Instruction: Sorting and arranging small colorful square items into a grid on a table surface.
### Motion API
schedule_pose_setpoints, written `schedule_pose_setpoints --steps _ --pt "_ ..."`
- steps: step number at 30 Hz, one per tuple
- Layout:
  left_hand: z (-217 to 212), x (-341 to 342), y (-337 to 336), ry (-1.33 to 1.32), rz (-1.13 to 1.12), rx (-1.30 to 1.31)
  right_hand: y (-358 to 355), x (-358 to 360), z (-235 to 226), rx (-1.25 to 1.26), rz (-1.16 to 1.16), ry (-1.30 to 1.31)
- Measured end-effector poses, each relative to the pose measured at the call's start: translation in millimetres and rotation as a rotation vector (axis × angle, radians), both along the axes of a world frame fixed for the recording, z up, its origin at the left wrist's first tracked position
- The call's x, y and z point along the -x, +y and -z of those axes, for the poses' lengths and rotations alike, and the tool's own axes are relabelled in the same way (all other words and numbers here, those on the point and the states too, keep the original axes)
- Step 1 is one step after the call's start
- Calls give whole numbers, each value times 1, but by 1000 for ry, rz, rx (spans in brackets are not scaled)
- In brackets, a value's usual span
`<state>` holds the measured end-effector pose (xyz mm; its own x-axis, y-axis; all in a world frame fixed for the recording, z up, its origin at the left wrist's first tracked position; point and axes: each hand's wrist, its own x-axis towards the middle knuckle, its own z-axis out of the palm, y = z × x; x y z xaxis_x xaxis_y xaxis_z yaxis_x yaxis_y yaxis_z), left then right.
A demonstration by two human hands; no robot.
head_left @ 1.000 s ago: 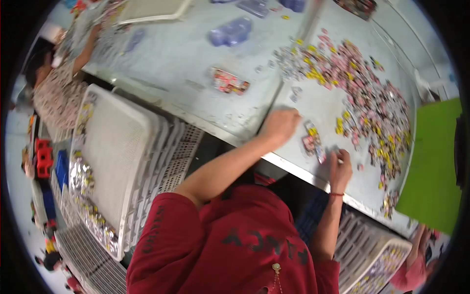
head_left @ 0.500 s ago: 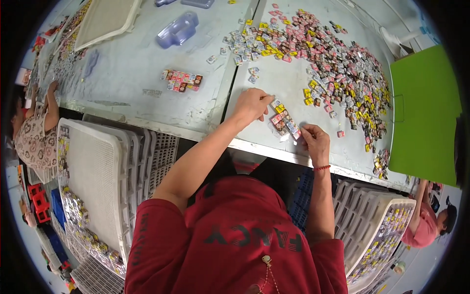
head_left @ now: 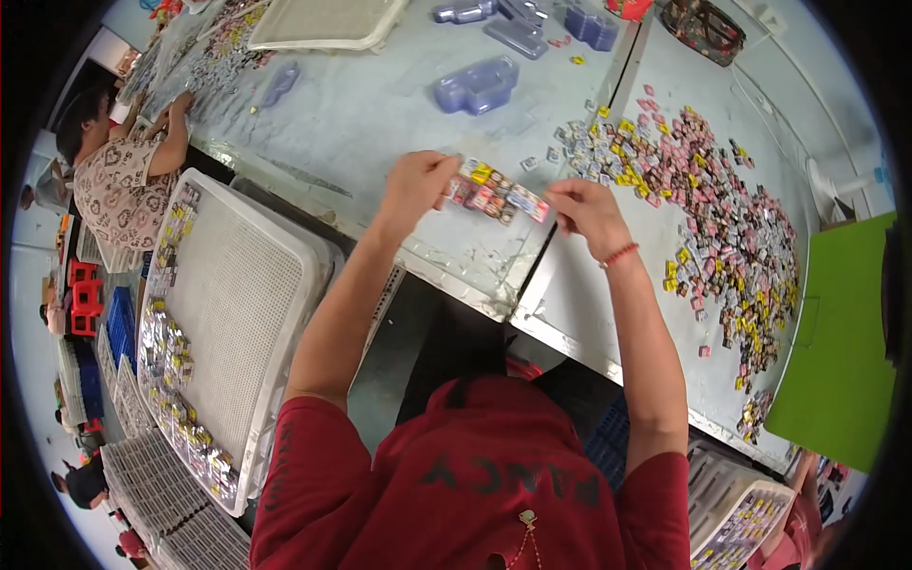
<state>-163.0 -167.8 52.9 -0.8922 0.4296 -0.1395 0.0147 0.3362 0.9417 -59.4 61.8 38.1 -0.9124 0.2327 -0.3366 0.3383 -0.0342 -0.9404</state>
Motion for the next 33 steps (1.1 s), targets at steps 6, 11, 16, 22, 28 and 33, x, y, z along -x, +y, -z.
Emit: schedule_pose_setpoints --steps 6,11,16,22,28,33 --pt "32 37 -27 28 -115 63 -26 58 29 -152 -111 -9" --pt "40 34 -31 -3 -135 100 -28 56 47 -346 -33 60" --pt "44 53 -9 509 -277 131 -22 25 40 -605 91 162" --pt "31 110 85 1222 21 347 -27 -54 32 -706 110 229" --pt "63 168 107 1058 255 468 -29 -114 54 -769 292 246" --pt "30 178 90 806 284 414 -35 -116 58 -716 342 352"
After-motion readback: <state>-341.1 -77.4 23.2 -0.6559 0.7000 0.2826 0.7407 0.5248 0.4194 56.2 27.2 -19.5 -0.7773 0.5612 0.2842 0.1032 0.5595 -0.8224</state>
